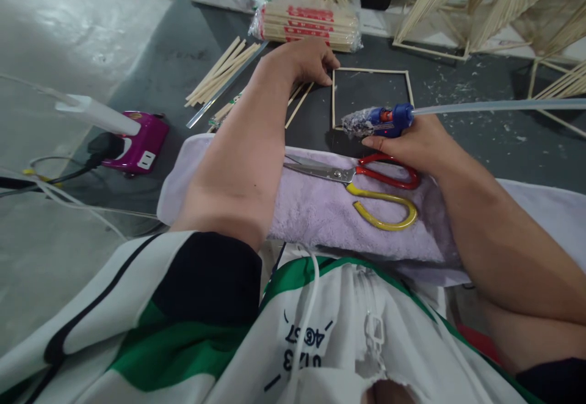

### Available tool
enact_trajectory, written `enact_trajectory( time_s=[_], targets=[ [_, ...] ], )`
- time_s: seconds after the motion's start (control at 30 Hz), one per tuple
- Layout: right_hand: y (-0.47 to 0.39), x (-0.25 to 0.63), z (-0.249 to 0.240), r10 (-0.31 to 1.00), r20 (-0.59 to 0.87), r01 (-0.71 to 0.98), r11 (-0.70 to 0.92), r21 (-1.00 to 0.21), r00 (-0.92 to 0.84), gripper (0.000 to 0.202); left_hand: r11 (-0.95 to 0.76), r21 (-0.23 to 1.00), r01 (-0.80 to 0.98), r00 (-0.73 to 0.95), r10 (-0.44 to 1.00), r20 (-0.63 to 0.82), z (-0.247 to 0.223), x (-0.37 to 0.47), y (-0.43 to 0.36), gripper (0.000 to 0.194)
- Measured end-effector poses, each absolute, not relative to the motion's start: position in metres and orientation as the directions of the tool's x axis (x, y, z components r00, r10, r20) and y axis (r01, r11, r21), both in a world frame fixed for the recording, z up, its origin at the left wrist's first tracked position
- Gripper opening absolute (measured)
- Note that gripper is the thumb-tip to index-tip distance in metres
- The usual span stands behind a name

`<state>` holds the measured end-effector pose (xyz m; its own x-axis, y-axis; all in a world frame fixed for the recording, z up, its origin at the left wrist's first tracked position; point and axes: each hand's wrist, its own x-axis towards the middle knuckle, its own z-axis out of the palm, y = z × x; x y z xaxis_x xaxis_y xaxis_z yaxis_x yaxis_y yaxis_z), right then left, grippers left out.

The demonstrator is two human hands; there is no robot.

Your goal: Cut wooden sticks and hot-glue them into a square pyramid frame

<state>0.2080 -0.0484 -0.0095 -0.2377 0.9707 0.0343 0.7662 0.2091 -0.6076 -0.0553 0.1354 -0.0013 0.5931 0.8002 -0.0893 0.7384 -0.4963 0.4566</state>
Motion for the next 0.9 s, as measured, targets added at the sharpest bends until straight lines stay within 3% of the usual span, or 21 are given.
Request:
enact_trajectory(
  time_s=[0.1,0.9],
  targets=[
    [-0.048,0.2112,-0.0107,0.97,0.048,0.773,0.218,-0.596,-0.237,0.031,-0.532,0.395,0.75,0.604,0.793,-0.08,0.0002,-0.0549,0.1329,0.067],
    [-0.0449,0.2096,-0.0168,0.981,0.046,0.787,0.177,-0.592,-0.186,0.03,-0.542,0.383,0.748,0.609,0.79,-0.071,-0.0032,-0.0547,0.1379,0.068]
  ],
)
